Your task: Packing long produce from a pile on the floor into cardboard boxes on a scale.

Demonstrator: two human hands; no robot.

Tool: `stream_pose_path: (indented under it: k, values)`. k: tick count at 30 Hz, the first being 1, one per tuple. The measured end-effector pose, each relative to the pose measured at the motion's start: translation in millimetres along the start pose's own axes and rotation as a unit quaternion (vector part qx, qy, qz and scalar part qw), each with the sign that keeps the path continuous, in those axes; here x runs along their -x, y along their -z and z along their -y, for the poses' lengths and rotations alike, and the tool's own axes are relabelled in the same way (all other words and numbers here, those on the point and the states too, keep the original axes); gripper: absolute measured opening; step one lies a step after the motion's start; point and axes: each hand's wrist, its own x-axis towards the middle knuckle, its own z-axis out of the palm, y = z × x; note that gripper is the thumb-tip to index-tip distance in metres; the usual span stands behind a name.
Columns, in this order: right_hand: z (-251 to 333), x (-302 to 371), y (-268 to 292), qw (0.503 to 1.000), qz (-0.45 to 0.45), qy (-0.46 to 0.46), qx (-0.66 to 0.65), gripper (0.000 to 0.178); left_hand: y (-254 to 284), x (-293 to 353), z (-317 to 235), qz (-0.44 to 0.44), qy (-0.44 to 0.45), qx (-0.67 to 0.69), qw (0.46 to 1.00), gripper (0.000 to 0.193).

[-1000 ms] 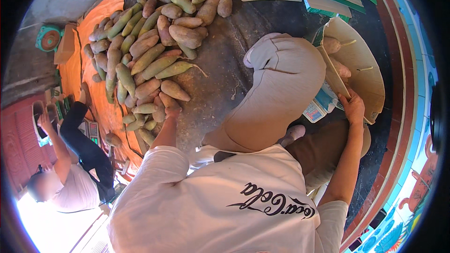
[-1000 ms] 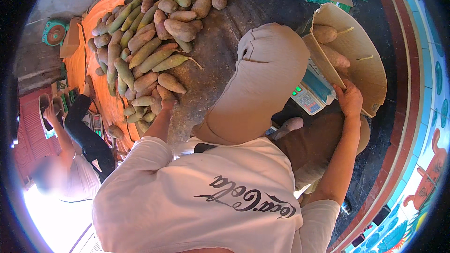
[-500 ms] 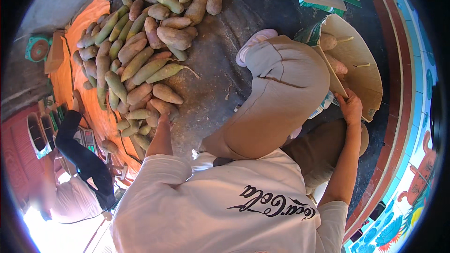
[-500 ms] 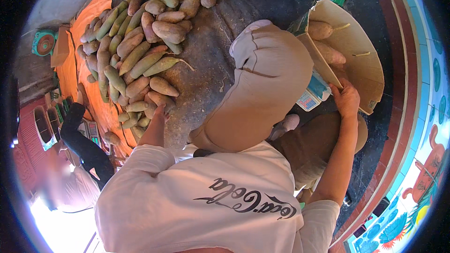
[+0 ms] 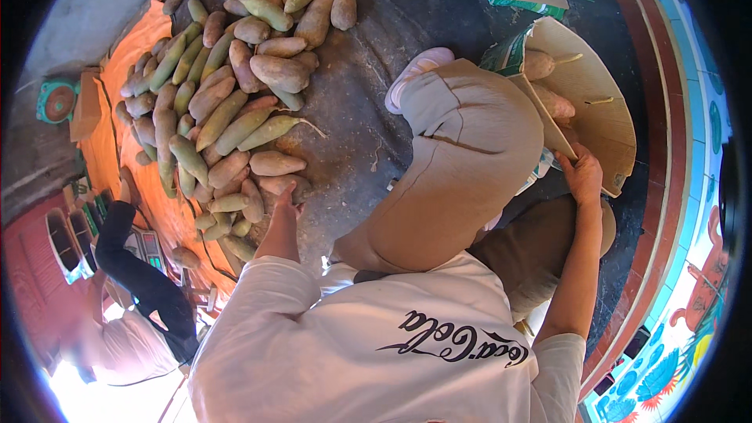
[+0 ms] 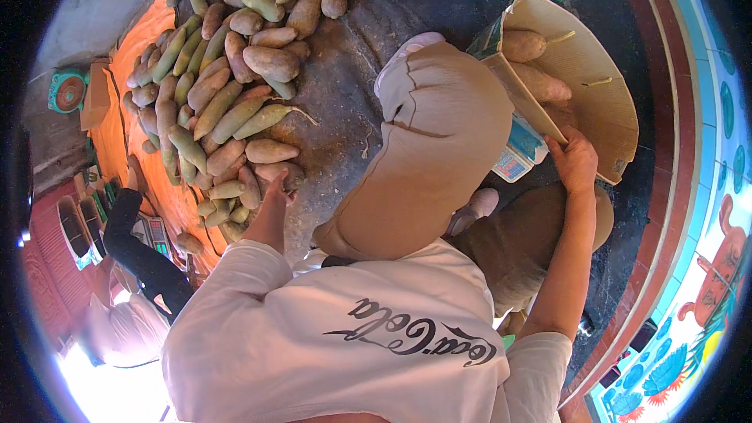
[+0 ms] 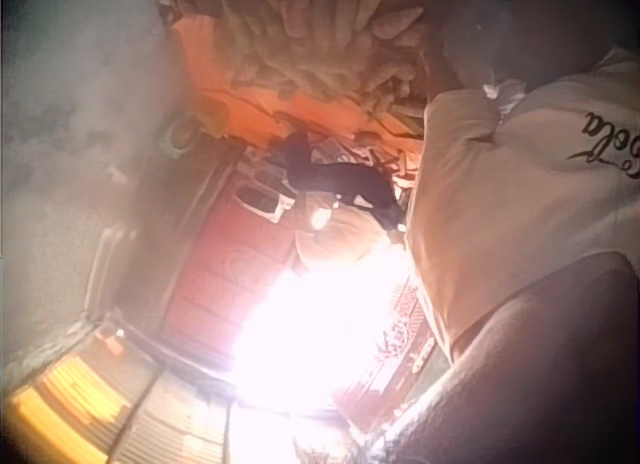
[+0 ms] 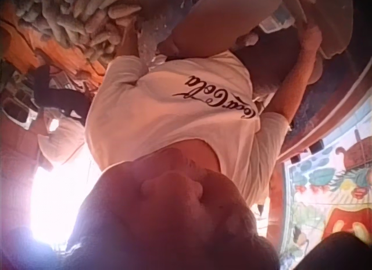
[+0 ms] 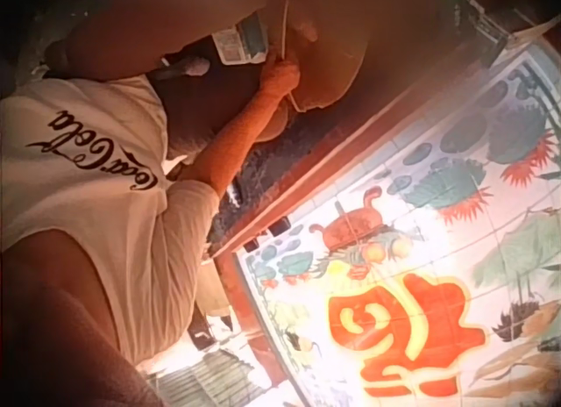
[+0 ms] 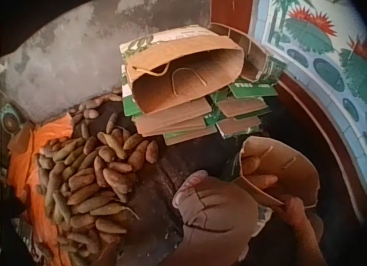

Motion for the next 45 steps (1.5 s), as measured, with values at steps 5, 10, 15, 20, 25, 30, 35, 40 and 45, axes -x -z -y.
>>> stream_pose_path:
  k: [5,10,15,20,25,30,35,40,45]
  values:
    - [-3,1,-3,1.0,0.006,-0.007,-0.002,0.023,-20,13,9,-0.019,-0.024,-0.106,0.994,0.07]
    - [5,1,1,1.0,0.011,-0.005,-0.004,0.023,-29,-3,19,-0.04,-0.125,-0.255,0.958,0.072]
    - [-4,4,-2,1.0,-0.01,-0.002,0.011,0.024,-45,2,6,0.075,-0.124,-0.402,0.904,0.084]
    - [4,0,1,1.0,-0.009,0.004,-0.001,0.024,-47,5,-19,-0.089,-0.292,-0.412,0.858,0.088]
    - [1,2,3,1.0,0.005,-0.006,-0.008,0.023,-67,-66,-36,-0.018,-0.489,-0.435,0.756,0.08]
    - [8,-2,4,1.0,0.0,0.008,-0.018,0.023,-57,-105,-72,0.002,-0.481,-0.447,0.754,0.086]
    - [13,-5,5,0.999,0.003,0.012,-0.035,0.023,-56,-92,-65,-0.018,-0.449,-0.534,0.716,0.079]
    - [-6,6,4,1.0,-0.005,0.009,0.012,0.025,-87,52,-33,0.117,-0.346,-0.563,0.741,0.064]
    - [0,0,1,0.999,-0.022,0.025,-0.001,0.029,-64,45,-41,0.151,-0.282,-0.706,0.632,0.035]
